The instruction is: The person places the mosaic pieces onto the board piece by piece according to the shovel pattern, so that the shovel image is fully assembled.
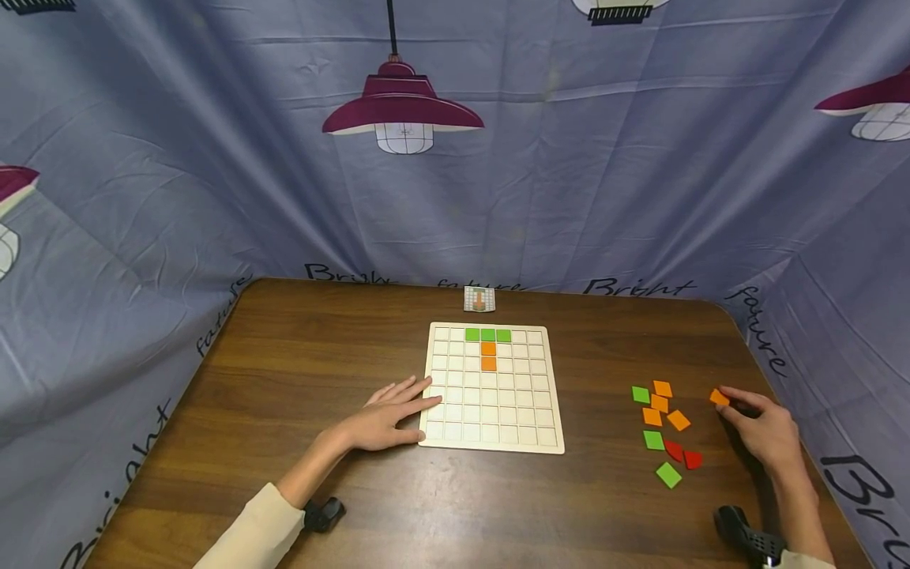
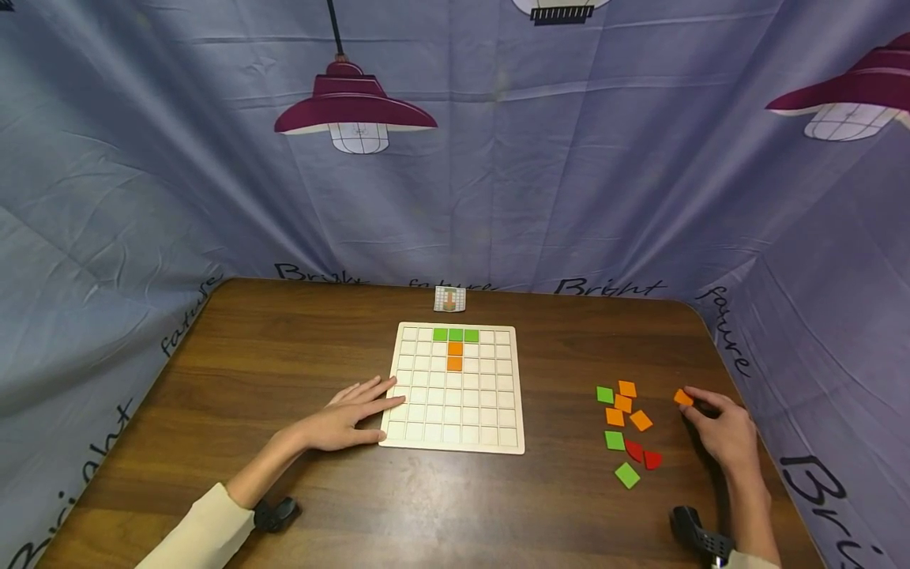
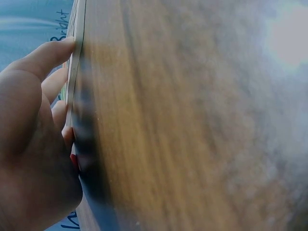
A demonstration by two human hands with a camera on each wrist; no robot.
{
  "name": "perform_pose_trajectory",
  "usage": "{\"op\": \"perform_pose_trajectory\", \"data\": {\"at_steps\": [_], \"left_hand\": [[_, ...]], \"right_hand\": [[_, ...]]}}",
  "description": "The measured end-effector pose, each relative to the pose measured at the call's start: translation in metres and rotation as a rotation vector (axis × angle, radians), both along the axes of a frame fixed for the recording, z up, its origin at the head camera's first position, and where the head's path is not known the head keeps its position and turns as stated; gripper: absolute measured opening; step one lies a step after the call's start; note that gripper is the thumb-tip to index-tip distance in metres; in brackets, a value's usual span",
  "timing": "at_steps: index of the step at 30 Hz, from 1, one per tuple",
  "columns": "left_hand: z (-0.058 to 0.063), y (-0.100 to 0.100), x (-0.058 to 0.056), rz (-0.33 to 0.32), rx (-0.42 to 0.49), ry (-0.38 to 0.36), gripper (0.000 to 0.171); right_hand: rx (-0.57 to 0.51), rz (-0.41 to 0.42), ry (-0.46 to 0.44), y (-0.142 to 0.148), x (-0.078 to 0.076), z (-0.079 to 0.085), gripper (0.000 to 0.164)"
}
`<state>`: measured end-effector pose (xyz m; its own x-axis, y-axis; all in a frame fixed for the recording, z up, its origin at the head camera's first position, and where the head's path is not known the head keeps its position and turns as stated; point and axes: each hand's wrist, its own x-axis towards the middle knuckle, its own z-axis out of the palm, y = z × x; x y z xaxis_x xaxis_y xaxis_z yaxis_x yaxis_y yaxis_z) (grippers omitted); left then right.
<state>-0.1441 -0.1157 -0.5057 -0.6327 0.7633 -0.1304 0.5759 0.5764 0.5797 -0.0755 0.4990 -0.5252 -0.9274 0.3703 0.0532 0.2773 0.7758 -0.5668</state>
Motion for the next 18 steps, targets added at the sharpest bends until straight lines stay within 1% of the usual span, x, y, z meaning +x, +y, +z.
{"op": "perform_pose_trajectory", "data": {"at_steps": [3, 6, 9, 13, 18], "left_hand": [[0.0, 0.0, 0.0, -0.001, -0.002, 0.004, 0.06], [0.0, 0.0, 0.0, -0.003, -0.002, 0.006, 0.06], [0.0, 0.0, 0.0, -0.003, 0.001, 0.005, 0.06], [0.0, 0.0, 0.001, -0.003, 0.0, 0.004, 0.06], [0.002, 0.001, 0.001, -0.002, -0.003, 0.001, 0.059]], "right_hand": [[0.015, -0.012, 0.0, -0.002, 0.0, 0.002, 0.04], [0.022, -0.006, 0.011, -0.008, -0.001, 0.006, 0.039], [0.017, 0.03, 0.026, -0.018, -0.005, 0.012, 0.04], [-0.005, 0.1, 0.047, -0.038, -0.011, 0.023, 0.041], [-0.016, 0.203, 0.134, -0.07, -0.02, 0.035, 0.035]]}}
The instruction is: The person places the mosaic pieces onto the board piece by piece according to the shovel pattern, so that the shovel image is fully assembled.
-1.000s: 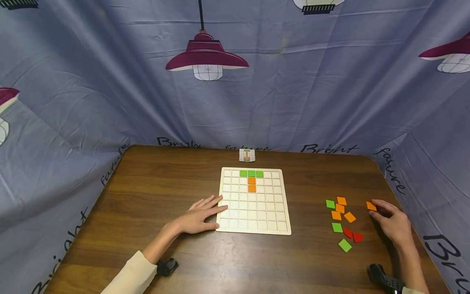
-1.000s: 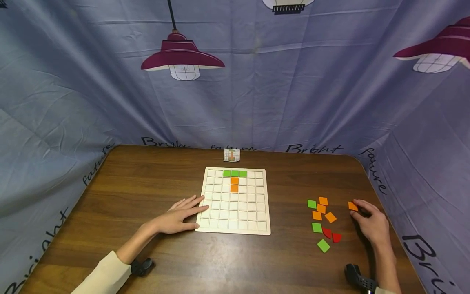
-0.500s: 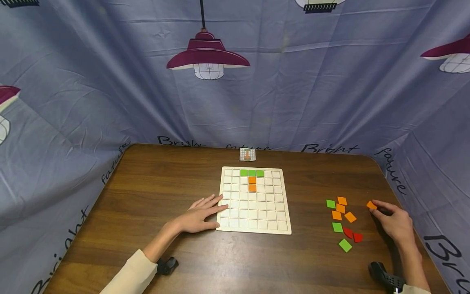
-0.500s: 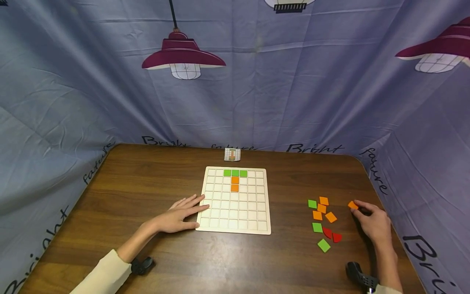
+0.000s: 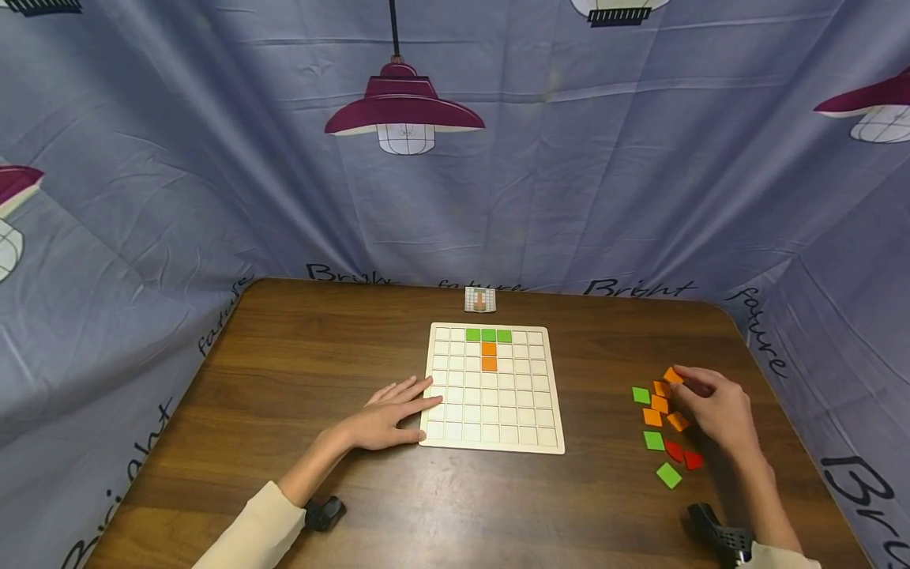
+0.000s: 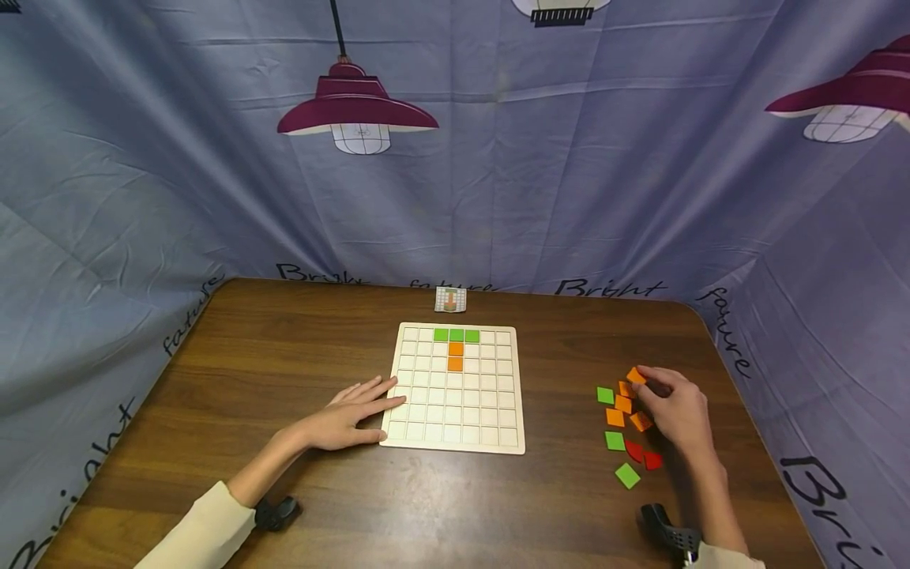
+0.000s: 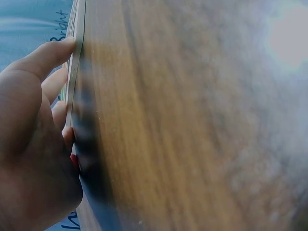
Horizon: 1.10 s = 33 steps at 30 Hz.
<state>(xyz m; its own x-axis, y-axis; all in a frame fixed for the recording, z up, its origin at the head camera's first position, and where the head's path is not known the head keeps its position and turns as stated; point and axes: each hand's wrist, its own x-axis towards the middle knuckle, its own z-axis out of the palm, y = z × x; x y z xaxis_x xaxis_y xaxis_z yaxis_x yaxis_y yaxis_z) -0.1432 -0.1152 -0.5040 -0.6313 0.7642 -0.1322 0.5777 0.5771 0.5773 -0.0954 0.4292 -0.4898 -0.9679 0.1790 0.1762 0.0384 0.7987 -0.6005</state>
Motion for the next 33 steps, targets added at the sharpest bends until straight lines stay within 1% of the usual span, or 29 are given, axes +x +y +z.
{"op": "perform_pose_trajectory", "data": {"at_steps": [3, 6, 11, 15, 18, 24, 27, 33], "left_hand": [[0.0, 0.0, 0.0, 0.0, 0.001, 0.0, 0.06], [-0.001, -0.001, -0.001, -0.002, 0.0, 0.004, 0.06], [-0.002, -0.001, -0.001, 0.001, -0.005, 0.006, 0.059], [-0.002, 0.0, -0.001, 0.003, -0.002, -0.003, 0.059], [-0.003, 0.0, -0.001, 0.004, -0.003, -0.002, 0.059], [-0.005, 0.0, -0.001, 0.003, -0.011, 0.013, 0.059], [-0.004, -0.001, -0.001, 0.001, -0.01, 0.013, 0.059], [-0.003, -0.001, -0.002, 0.008, -0.012, 0.011, 0.059]], "right_hand": [[-0.007, 0.065, 0.048, -0.02, -0.007, 0.004, 0.033], [-0.012, 0.121, 0.077, -0.041, -0.014, 0.008, 0.032], [-0.043, 0.217, 0.102, -0.075, -0.025, 0.014, 0.032], [-0.042, 0.274, 0.113, -0.1, -0.033, 0.016, 0.033], [-0.05, 0.302, 0.11, -0.118, -0.038, 0.013, 0.033], [-0.08, 0.337, 0.034, -0.149, -0.045, 0.008, 0.034], [-0.089, 0.369, 0.017, -0.165, -0.048, 0.005, 0.033], [-0.13, 0.453, 0.053, -0.191, -0.055, -0.005, 0.032]]}}
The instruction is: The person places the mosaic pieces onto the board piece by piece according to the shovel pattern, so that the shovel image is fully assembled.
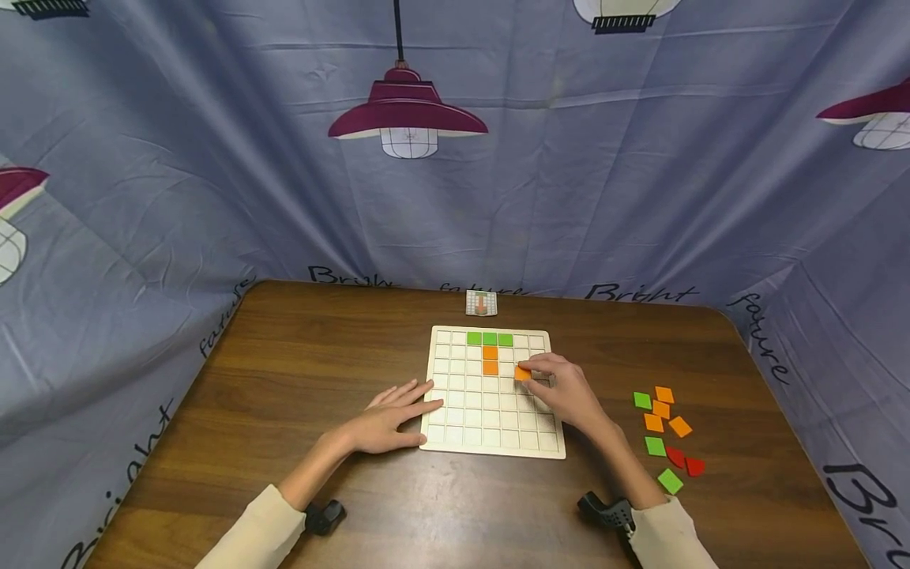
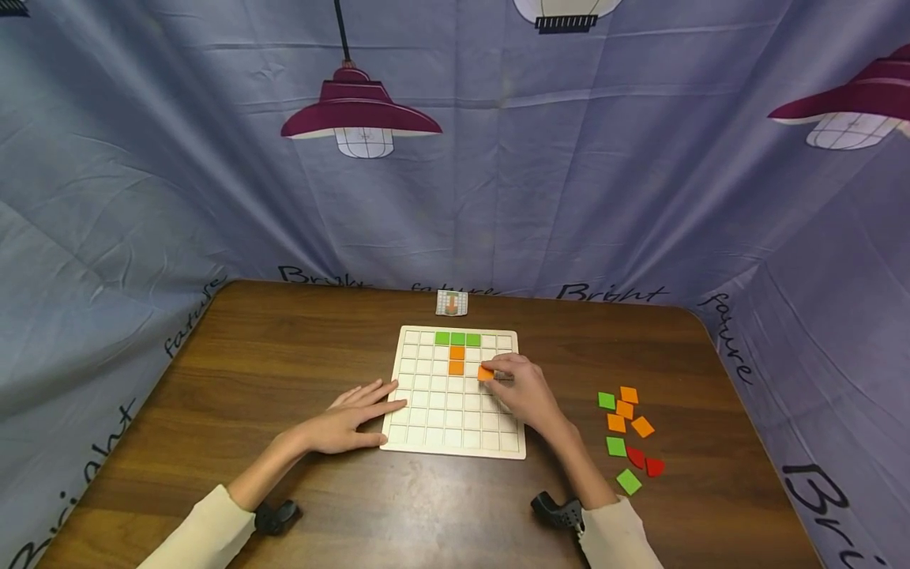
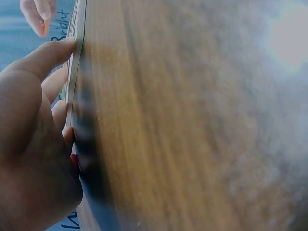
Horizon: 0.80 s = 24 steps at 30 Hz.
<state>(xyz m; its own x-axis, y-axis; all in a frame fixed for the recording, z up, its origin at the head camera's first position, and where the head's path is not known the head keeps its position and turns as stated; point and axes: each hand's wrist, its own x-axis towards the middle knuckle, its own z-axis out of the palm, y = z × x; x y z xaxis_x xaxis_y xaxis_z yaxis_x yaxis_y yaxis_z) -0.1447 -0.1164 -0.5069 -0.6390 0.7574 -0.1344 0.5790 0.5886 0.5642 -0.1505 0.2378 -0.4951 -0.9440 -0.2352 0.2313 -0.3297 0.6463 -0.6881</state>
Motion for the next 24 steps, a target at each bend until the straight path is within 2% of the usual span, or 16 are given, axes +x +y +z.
{"op": "perform_pose_trajectory", "data": {"at_steps": [3, 10, 24], "left_hand": [[0.0, 0.0, 0.0, 0.006, -0.009, -0.007, 0.06], [-0.001, 0.001, 0.0, 0.005, -0.016, -0.01, 0.06], [-0.001, 0.0, -0.001, 0.0, 0.002, -0.002, 0.059]], "right_hand": [[-0.02, 0.035, 0.011, -0.012, -0.003, -0.006, 0.031], [0.008, 0.097, -0.004, -0.03, -0.008, -0.018, 0.027], [0.056, 0.076, -0.035, -0.042, -0.01, -0.022, 0.028]]}}
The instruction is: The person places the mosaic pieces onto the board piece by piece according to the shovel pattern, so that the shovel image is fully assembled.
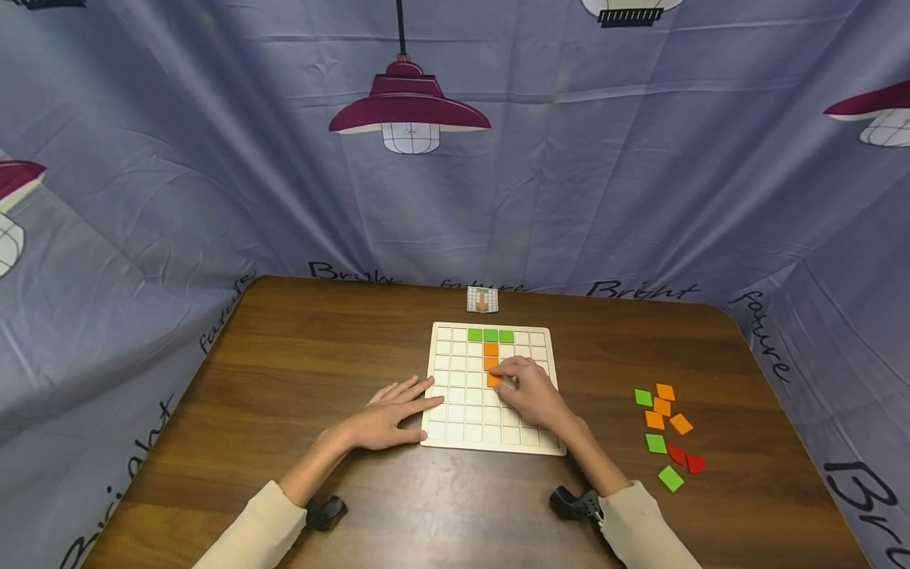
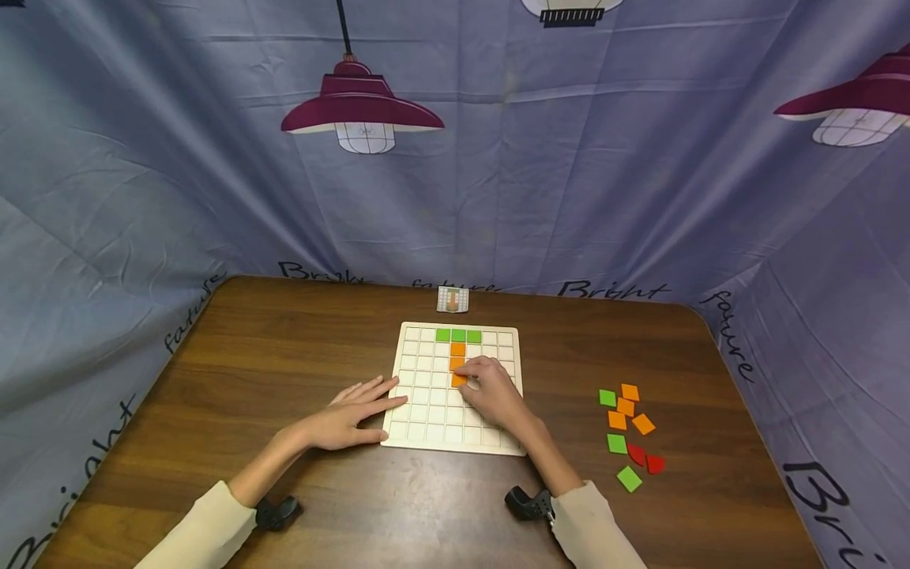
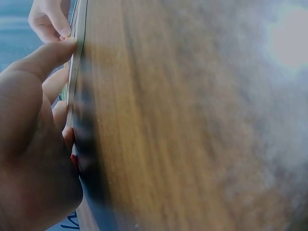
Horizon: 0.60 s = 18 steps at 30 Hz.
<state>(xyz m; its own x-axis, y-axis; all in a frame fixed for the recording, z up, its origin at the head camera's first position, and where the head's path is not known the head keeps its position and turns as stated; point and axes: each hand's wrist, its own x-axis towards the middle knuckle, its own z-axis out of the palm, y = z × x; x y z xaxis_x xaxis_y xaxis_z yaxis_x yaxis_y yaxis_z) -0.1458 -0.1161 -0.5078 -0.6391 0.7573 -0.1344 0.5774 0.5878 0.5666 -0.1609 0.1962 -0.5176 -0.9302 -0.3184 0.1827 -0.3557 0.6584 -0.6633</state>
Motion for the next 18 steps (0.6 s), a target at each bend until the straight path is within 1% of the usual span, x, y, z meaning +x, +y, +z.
{"op": "perform_pose_trajectory", "data": {"at_steps": [10, 18], "left_hand": [[0.0025, 0.0003, 0.0001, 0.003, 0.001, -0.007, 0.059], [0.002, 0.0001, 0.0004, 0.003, 0.001, -0.011, 0.058]], "right_hand": [[-0.015, 0.003, -0.023, -0.0047, -0.0019, -0.0019, 0.028], [-0.03, -0.002, 0.001, -0.0031, -0.0002, -0.0006, 0.027]]}}
